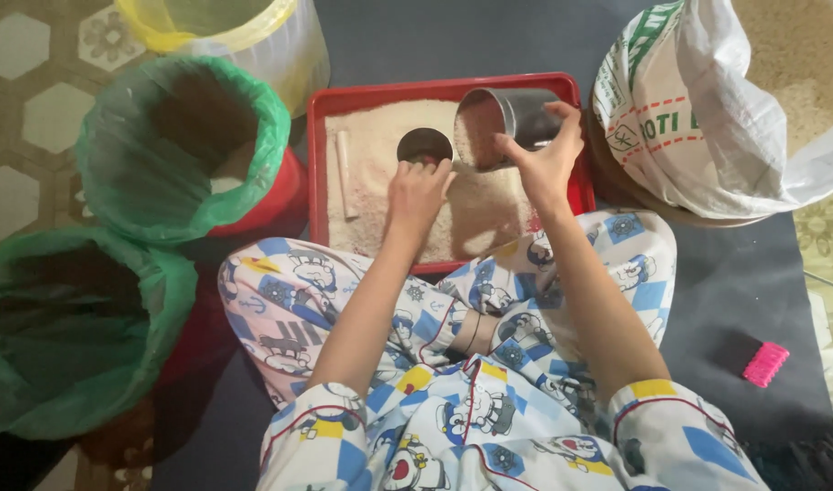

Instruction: Manually packaging grains from a tray into cups and bags using scooping and leveling tools.

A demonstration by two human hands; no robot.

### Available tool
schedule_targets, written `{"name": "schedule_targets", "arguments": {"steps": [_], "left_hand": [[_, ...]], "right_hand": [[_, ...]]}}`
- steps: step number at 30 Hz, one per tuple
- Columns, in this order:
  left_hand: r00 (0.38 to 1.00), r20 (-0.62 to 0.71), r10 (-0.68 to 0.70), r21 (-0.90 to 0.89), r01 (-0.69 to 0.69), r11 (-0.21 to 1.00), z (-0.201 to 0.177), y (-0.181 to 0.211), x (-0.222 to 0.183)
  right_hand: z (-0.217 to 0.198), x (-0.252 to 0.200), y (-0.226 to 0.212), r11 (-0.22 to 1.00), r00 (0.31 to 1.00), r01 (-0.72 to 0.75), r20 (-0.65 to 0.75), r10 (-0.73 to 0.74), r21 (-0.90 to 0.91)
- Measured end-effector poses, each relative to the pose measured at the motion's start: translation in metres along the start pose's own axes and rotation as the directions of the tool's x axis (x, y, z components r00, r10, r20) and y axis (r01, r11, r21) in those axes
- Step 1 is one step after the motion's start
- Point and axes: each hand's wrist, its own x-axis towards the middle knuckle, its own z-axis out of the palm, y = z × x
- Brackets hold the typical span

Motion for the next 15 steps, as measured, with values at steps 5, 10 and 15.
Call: {"name": "schedule_targets", "arguments": {"steps": [5, 10, 15], "left_hand": [[0.995, 0.080, -0.067, -0.012, 0.068, 0.998, -0.028, 0.004, 0.016], [0.972, 0.167, -0.167, -0.187, 0.198, 0.962, -0.018, -0.006, -0.006], [0.858, 0.083, -0.506, -0.314, 0.505, 0.804, -0.021, -0.006, -0.019]], "right_hand": [[-0.005, 0.003, -0.054, 0.924, 0.927, 0.372, 0.088, -0.365, -0.090], [0.013, 0.015, -0.061, 0.856, 0.871, 0.490, 0.141, -0.471, -0.165], [0.025, 0.007, -0.066, 0.822, 0.848, 0.527, 0.195, -0.493, -0.216]]}}
